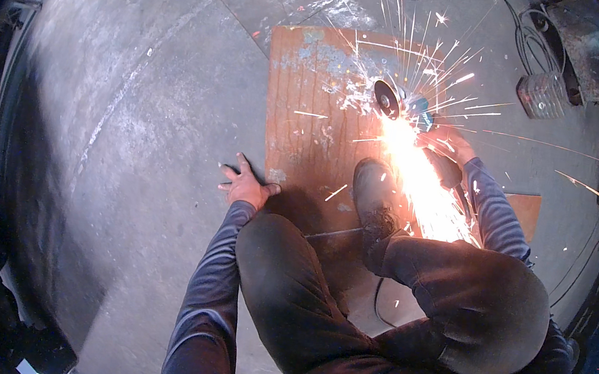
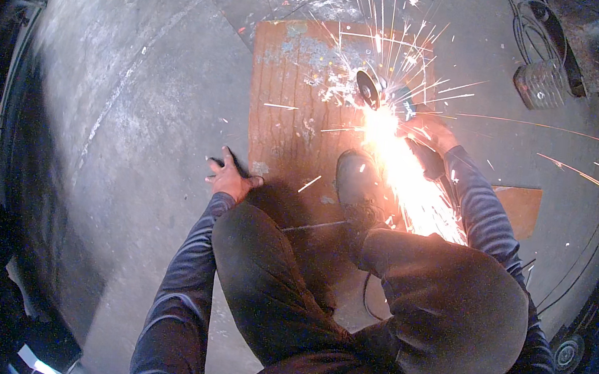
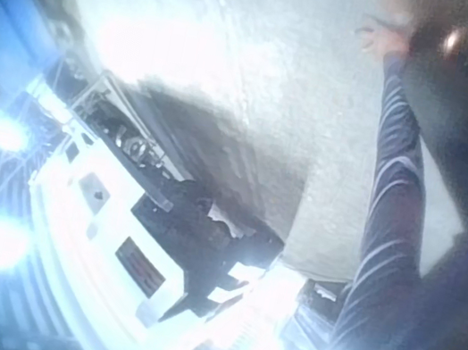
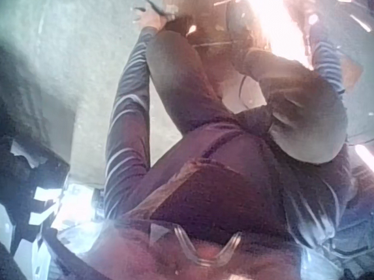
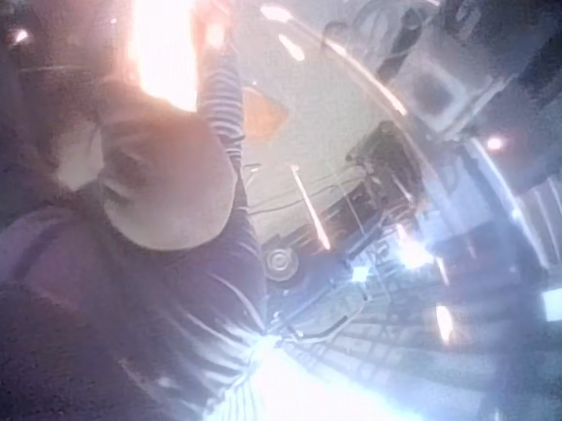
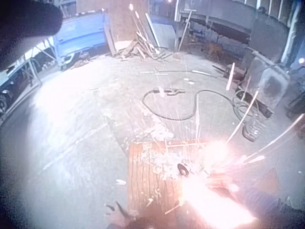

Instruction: The person uses an angle grinder to cut a rectangular metal sheet on the floor, following marked lines. The person holds the sheet with one hand and operates the grinder with the other, producing sparks as the cut progresses.

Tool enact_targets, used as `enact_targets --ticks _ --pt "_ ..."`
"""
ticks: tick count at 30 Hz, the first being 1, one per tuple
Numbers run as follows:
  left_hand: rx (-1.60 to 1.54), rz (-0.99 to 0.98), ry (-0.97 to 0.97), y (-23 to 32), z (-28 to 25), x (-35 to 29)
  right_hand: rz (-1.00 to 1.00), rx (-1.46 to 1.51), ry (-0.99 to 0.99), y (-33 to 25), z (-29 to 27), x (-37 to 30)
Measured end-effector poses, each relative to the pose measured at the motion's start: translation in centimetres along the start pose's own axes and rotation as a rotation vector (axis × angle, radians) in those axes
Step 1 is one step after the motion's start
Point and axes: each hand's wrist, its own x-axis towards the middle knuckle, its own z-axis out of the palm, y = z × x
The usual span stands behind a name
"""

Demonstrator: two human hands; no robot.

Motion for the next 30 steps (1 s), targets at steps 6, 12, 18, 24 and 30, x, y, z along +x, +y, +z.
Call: enact_targets --ticks 6,12,18,24,30 --pt "0.012 -0.005 -0.006 0.0 0.5 0.6 0.169 -0.644 -0.041 -1.9 0.7 3.2" --pt "0.012 -0.018 -0.006 -0.3 0.5 0.6 0.115 -0.617 0.002 0.5 0.7 4.4" --pt "0.010 -0.047 -0.040 0.5 0.1 0.4 0.137 -0.547 0.039 1.1 0.7 3.8" --pt "0.013 -0.052 -0.041 0.4 0.0 0.3 0.190 -0.512 0.030 -0.8 0.7 2.9" --pt "0.009 -0.022 -0.037 1.0 0.1 0.5 0.246 -0.485 -0.047 0.2 -0.3 3.6"
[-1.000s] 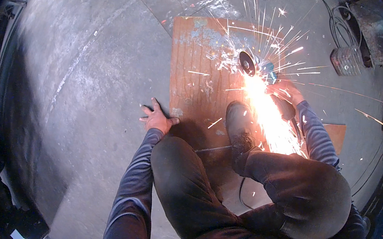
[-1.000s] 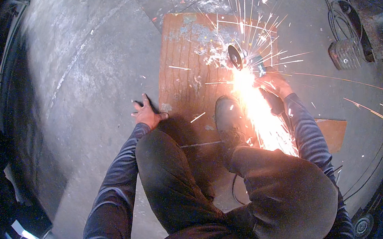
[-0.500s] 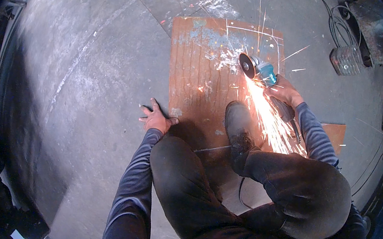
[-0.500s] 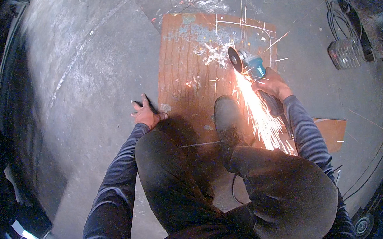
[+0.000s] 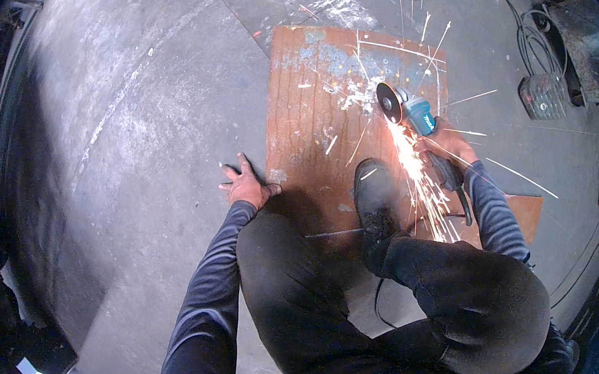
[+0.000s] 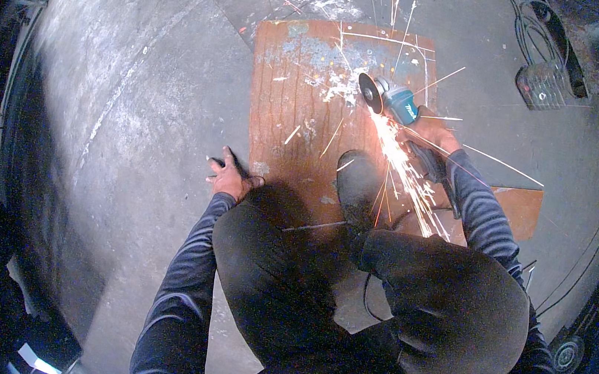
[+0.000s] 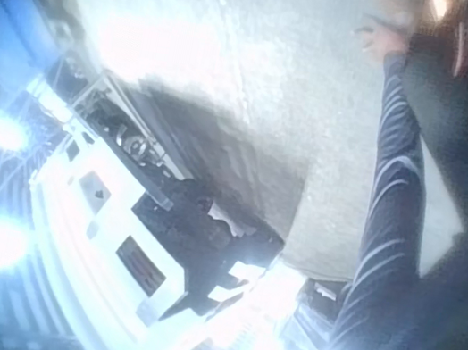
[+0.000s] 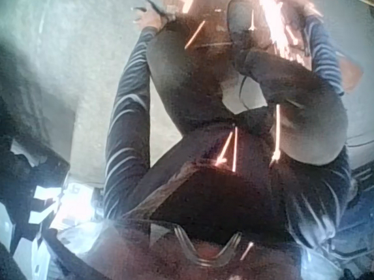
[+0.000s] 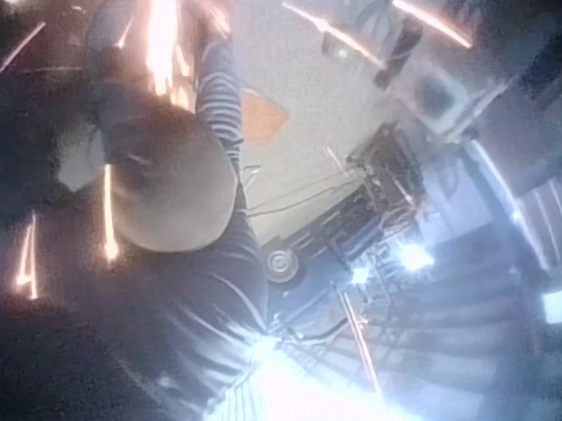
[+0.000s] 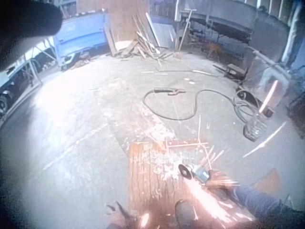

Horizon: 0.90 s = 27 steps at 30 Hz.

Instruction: The person uses an angle grinder to cut a rectangular metal sheet on the floor, following marked lines. The person holds the sheet with one hand and operates the grinder with the other, producing sparks as the cut progresses.

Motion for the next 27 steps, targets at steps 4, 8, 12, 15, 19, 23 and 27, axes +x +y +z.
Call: enact_targets --ticks 4,8,12,15,19,23,27 --pt "-0.018 0.013 0.018 -1.1 0.3 0.2 -0.041 0.033 0.078 -2.1 -0.2 -0.9" --pt "-0.012 0.021 0.023 -1.2 0.4 0.3 -0.057 0.015 0.077 -3.1 -0.6 -0.8" --pt "0.002 -0.016 0.011 -1.0 0.3 0.1 0.016 0.026 0.092 -4.0 -0.2 -0.7" --pt "0.003 0.017 0.007 -0.9 0.1 0.1 -0.067 0.080 0.072 -3.0 -0.6 -0.5" --pt "0.010 0.022 0.025 -1.7 0.6 0.4 -0.005 0.056 0.022 -4.2 -0.9 -1.5" --pt "0.014 0.018 0.000 -0.6 0.1 0.1 -0.071 -0.035 0.094 -2.2 -0.3 -0.1" --pt "0.008 0.005 0.014 -1.5 0.2 0.0 -0.107 0.140 0.021 -4.2 -1.2 -3.9"
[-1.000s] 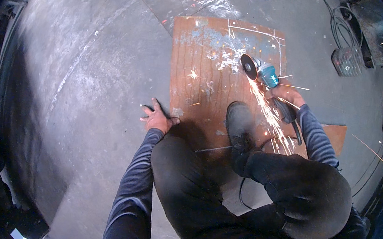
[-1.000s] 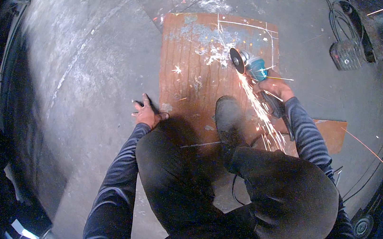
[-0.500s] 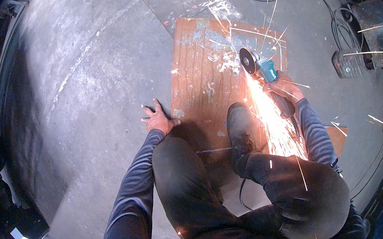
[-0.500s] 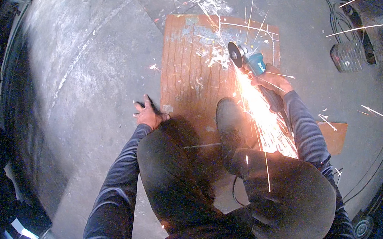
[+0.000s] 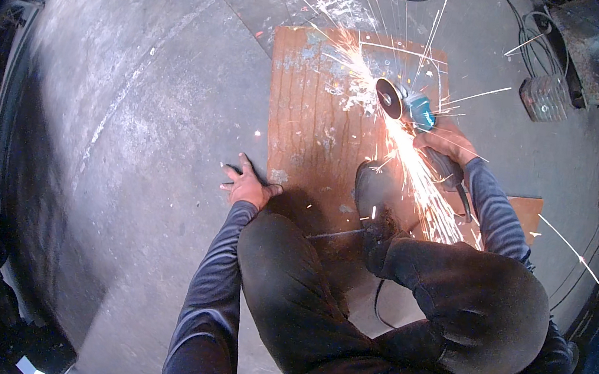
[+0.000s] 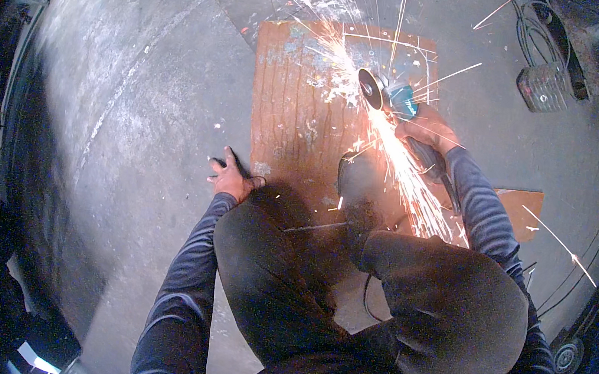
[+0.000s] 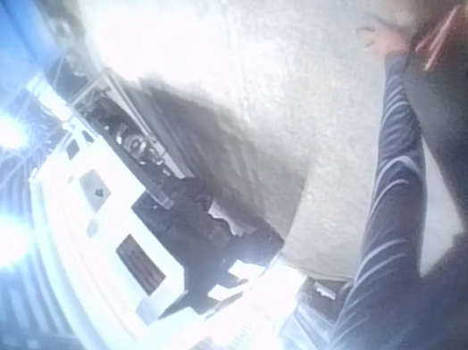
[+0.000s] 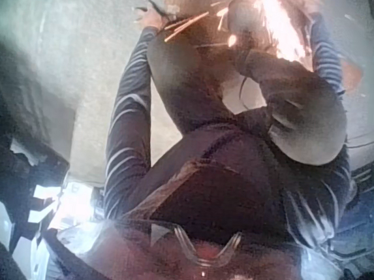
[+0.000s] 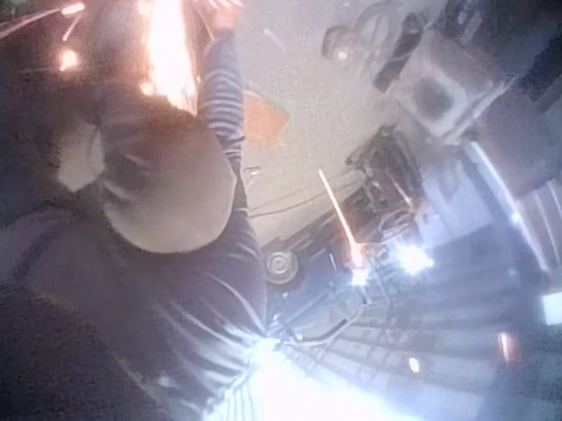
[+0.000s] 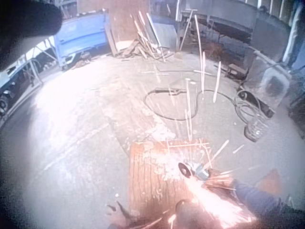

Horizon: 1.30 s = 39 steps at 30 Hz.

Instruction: The person uses an angle grinder to cut a rectangular metal sheet on the floor, following marked lines. The person holds the sheet with one hand and operates the grinder with the other, producing sparks as the cut progresses.

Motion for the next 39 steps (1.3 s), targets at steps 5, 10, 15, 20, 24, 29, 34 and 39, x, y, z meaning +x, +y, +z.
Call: enact_targets --ticks 5,10,15,20,24,29,34,39 --pt "0.003 -0.001 -0.007 0.4 -0.2 0.0 0.160 -0.153 -0.003 0.0 0.3 1.7" --pt "-0.001 0.000 -0.020 0.6 -0.1 0.1 0.050 -0.152 0.119 2.7 1.1 3.6" --pt "0.004 -0.010 -0.007 0.5 -0.2 -0.1 0.135 -0.228 -0.086 0.8 0.1 2.9" --pt "-0.021 0.016 0.001 0.5 -0.2 -0.2 0.120 -0.267 0.026 1.7 0.5 3.8" --pt "0.008 0.012 0.015 0.4 0.0 0.0 0.108 -0.187 0.029 1.4 0.5 3.6" --pt "-0.002 -0.034 -0.018 0.7 0.0 0.2 0.108 -0.230 0.033 1.0 0.0 3.8" --pt "0.005 -0.039 -0.013 0.8 -0.3 -0.1 0.095 -0.230 0.048 1.5 0.4 5.3" --pt "-0.004 -0.006 0.005 0.6 0.0 0.0 0.042 -0.275 0.039 1.4 0.0 5.2"
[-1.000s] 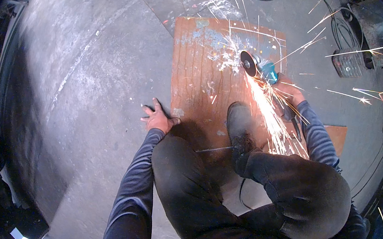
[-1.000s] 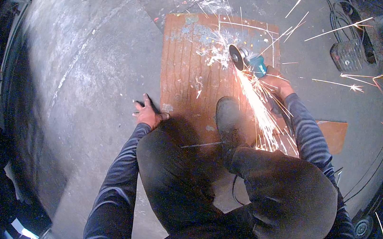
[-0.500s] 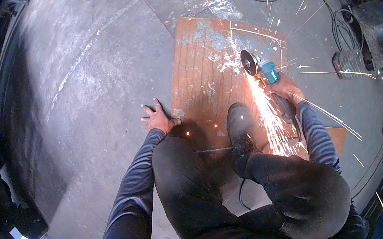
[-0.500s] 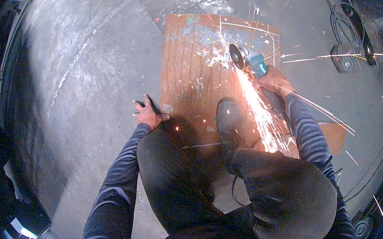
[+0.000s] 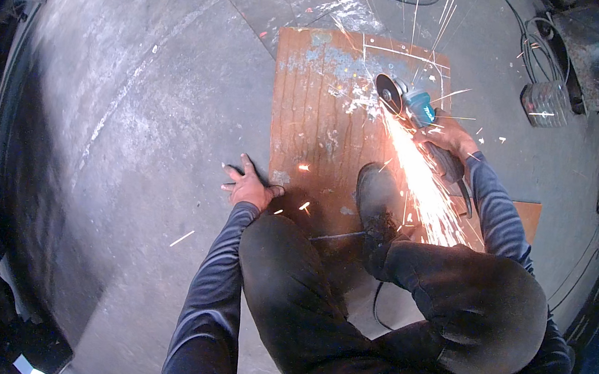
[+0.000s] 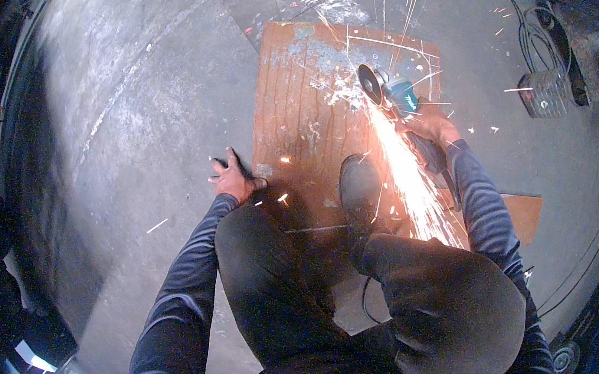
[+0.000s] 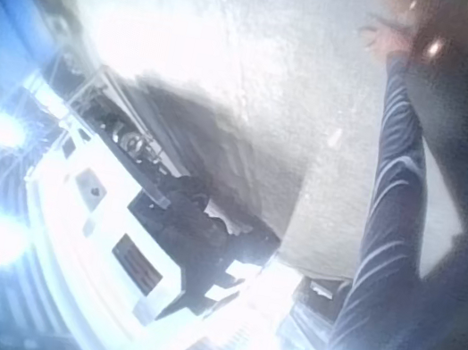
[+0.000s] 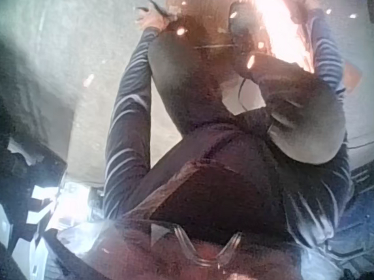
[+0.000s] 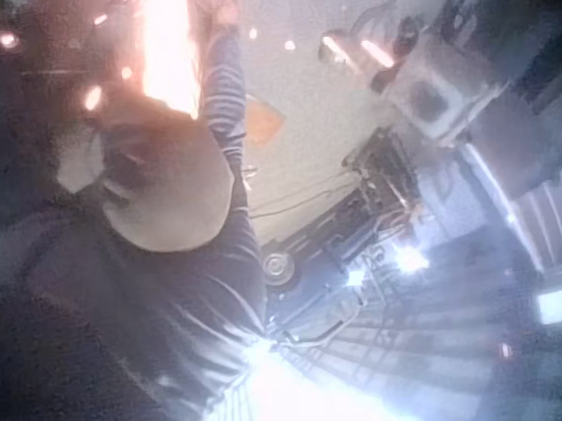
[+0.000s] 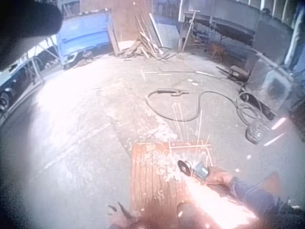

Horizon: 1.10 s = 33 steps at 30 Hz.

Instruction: The person uses an angle grinder to cut a rectangular metal sheet on the floor, following marked lines. The person holds the sheet with one hand and operates the grinder with the other, producing sparks as the cut progresses.

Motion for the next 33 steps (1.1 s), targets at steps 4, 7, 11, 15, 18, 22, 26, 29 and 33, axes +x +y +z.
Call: enact_targets --ticks 4,7,11,15,18,22,26,29,33 --pt "0.002 0.022 -0.002 -0.2 0.1 0.1 0.003 0.026 0.024 0.1 0.0 0.0" --pt "0.000 0.021 0.001 -0.4 0.0 -0.1 0.001 -0.020 -0.004 -0.5 0.0 0.6" --pt "0.007 0.040 0.002 0.2 -0.2 -0.1 -0.015 -0.020 -0.010 0.4 -0.3 0.8" --pt "0.006 0.032 0.005 -0.4 -0.1 -0.1 0.097 0.061 -0.007 -2.1 -0.9 -0.8" --pt "0.003 0.041 0.002 -0.4 0.1 0.2 -0.030 0.085 0.074 0.2 0.4 0.5" --pt "0.007 0.035 0.000 -0.4 0.1 0.2 0.024 0.032 -0.063 -0.6 -0.9 0.0" --pt "0.007 0.035 0.000 -0.1 0.1 0.2 -0.016 0.049 -0.023 0.8 -0.5 0.9" --pt "-0.004 0.030 -0.004 -0.1 0.1 0.2 0.038 0.030 -0.002 0.4 -0.2 0.5" --pt "-0.011 0.010 -0.013 -0.2 -0.3 -0.2 0.038 0.035 -0.087 -0.7 -0.9 -0.5"
